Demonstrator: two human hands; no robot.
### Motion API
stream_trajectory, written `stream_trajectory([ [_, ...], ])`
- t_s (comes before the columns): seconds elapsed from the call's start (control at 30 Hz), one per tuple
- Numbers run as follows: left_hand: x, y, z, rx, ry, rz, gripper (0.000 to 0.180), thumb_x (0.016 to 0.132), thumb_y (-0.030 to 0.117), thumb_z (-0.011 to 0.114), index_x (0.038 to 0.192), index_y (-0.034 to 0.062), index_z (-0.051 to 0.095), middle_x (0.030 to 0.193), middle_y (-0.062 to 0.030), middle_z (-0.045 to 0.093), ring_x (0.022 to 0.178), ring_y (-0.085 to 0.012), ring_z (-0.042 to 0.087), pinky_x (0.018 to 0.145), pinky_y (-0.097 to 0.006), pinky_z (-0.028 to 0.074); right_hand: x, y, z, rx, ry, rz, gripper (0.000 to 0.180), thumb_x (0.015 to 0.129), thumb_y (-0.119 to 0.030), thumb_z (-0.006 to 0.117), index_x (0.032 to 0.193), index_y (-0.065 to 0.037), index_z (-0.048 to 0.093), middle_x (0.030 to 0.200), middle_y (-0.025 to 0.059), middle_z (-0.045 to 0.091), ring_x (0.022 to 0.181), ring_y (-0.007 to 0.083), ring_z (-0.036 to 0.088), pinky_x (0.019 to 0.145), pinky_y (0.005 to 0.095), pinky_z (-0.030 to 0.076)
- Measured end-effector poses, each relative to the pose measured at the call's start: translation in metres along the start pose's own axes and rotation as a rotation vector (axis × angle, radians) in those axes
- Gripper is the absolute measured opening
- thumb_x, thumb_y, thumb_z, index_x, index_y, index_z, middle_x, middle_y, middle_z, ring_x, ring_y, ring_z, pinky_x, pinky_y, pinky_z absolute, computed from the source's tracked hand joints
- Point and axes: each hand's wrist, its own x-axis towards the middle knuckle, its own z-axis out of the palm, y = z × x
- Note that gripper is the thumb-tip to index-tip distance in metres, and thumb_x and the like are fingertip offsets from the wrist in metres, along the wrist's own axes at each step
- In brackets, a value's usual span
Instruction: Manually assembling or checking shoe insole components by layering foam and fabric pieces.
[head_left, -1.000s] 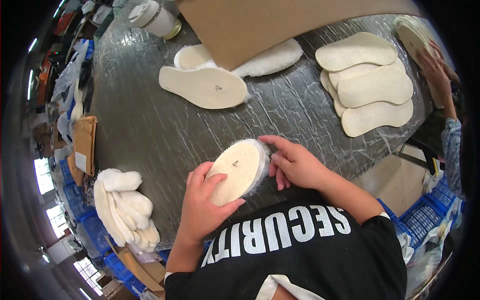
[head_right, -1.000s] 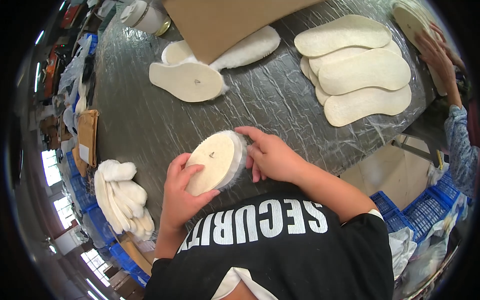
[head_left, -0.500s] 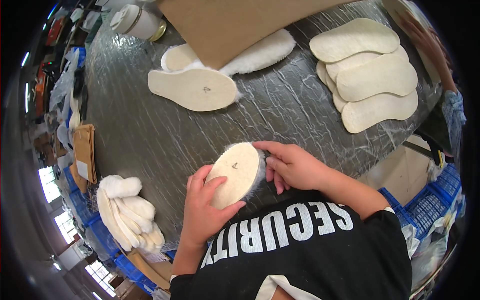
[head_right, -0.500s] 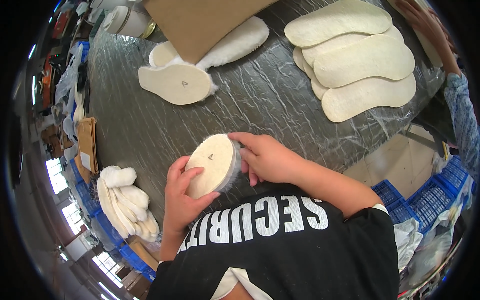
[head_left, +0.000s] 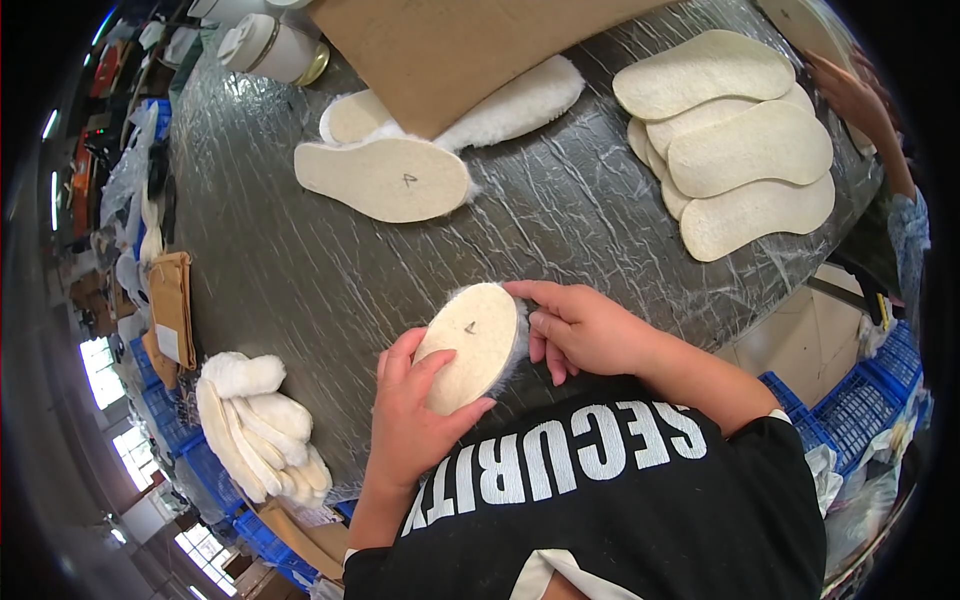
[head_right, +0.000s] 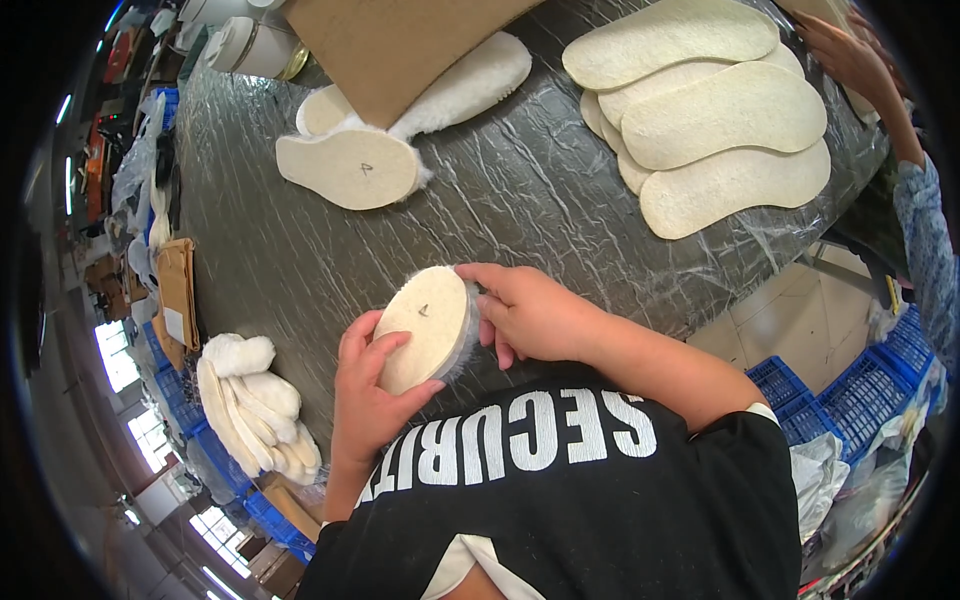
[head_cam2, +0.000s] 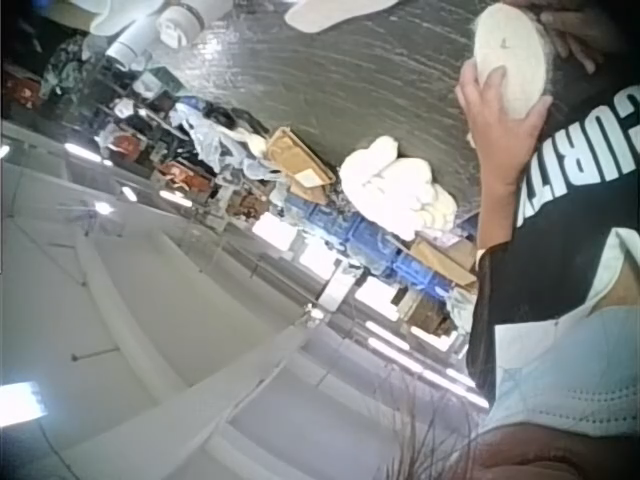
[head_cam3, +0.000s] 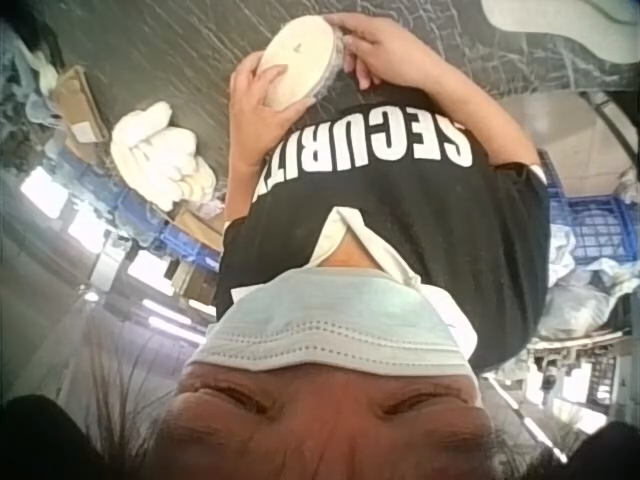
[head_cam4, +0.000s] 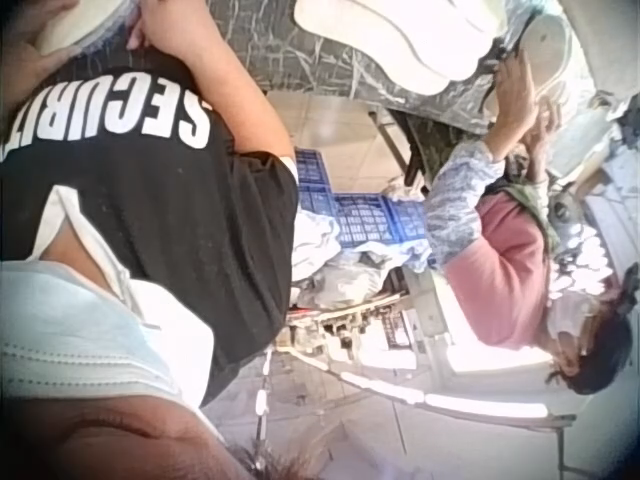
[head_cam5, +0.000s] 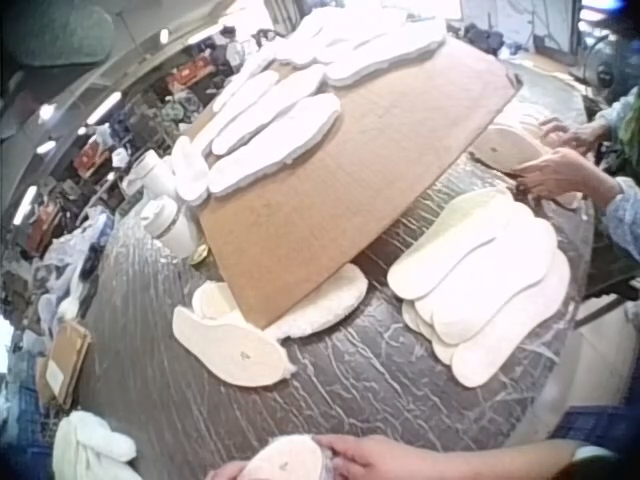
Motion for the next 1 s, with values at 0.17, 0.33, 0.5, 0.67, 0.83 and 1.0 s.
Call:
stream_trajectory([
  [0.17,0.001,0.003,0.001,0.055,0.008,0.012,0.057,0.057,0.021,0.088,0.105,0.0007,0.064,0.128,-0.0180,0.050,0.112,-0.0356,0.050,0.093,-0.043,0.045,0.001,0.000,0.000,0.006,-0.002,0.004,0.047,0.098,-0.006,0.036,0.145,-0.002,0.034,0.079,0.0093,0.061,0.055,0.0130,0.059,0.050,0.0254,0.049],
  [0.33,0.002,0.005,0.002,0.070,-0.008,0.001,0.059,0.057,0.023,0.089,0.105,0.0012,0.064,0.129,-0.0184,0.049,0.114,-0.0365,0.049,0.093,-0.044,0.046,0.000,0.001,0.000,0.015,-0.005,-0.004,0.047,0.099,-0.005,0.035,0.145,-0.002,0.034,0.079,0.0079,0.060,0.054,0.0116,0.059,0.049,0.0235,0.048],
  [0.5,0.001,0.005,0.004,0.089,-0.013,0.010,0.060,0.058,0.026,0.089,0.106,0.0011,0.063,0.129,-0.0185,0.048,0.115,-0.0371,0.049,0.094,-0.044,0.046,0.000,0.001,-0.001,0.017,-0.009,0.004,0.047,0.099,-0.006,0.035,0.146,-0.002,0.033,0.078,0.0072,0.061,0.054,0.0112,0.059,0.049,0.0231,0.047],
  [0.67,0.001,0.005,0.005,0.110,-0.019,0.029,0.062,0.058,0.028,0.089,0.107,0.0004,0.062,0.129,-0.0202,0.048,0.114,-0.0380,0.049,0.093,-0.044,0.046,-0.001,0.001,-0.002,-0.006,-0.016,-0.011,0.051,0.097,-0.006,0.036,0.146,0.002,0.029,0.080,0.0094,0.062,0.056,0.0140,0.060,0.052,0.0268,0.048],
  [0.83,0.004,0.005,0.009,0.121,-0.023,0.047,0.064,0.058,0.029,0.089,0.108,0.0005,0.062,0.129,-0.0211,0.047,0.113,-0.0390,0.049,0.093,-0.045,0.046,-0.002,0.003,-0.003,0.032,-0.013,-0.007,0.052,0.096,-0.007,0.037,0.147,0.002,0.028,0.080,0.0088,0.063,0.055,0.0141,0.060,0.051,0.0263,0.048],
  [1.0,0.005,0.004,0.011,0.130,-0.022,0.080,0.066,0.058,0.030,0.089,0.110,0.0007,0.060,0.129,-0.0210,0.046,0.111,-0.0397,0.049,0.091,-0.046,0.046,-0.006,0.002,-0.003,0.150,0.056,0.027,0.047,0.099,-0.005,0.035,0.145,0.001,0.032,0.080,0.0090,0.063,0.057,0.0133,0.061,0.051,0.0237,0.048],
])
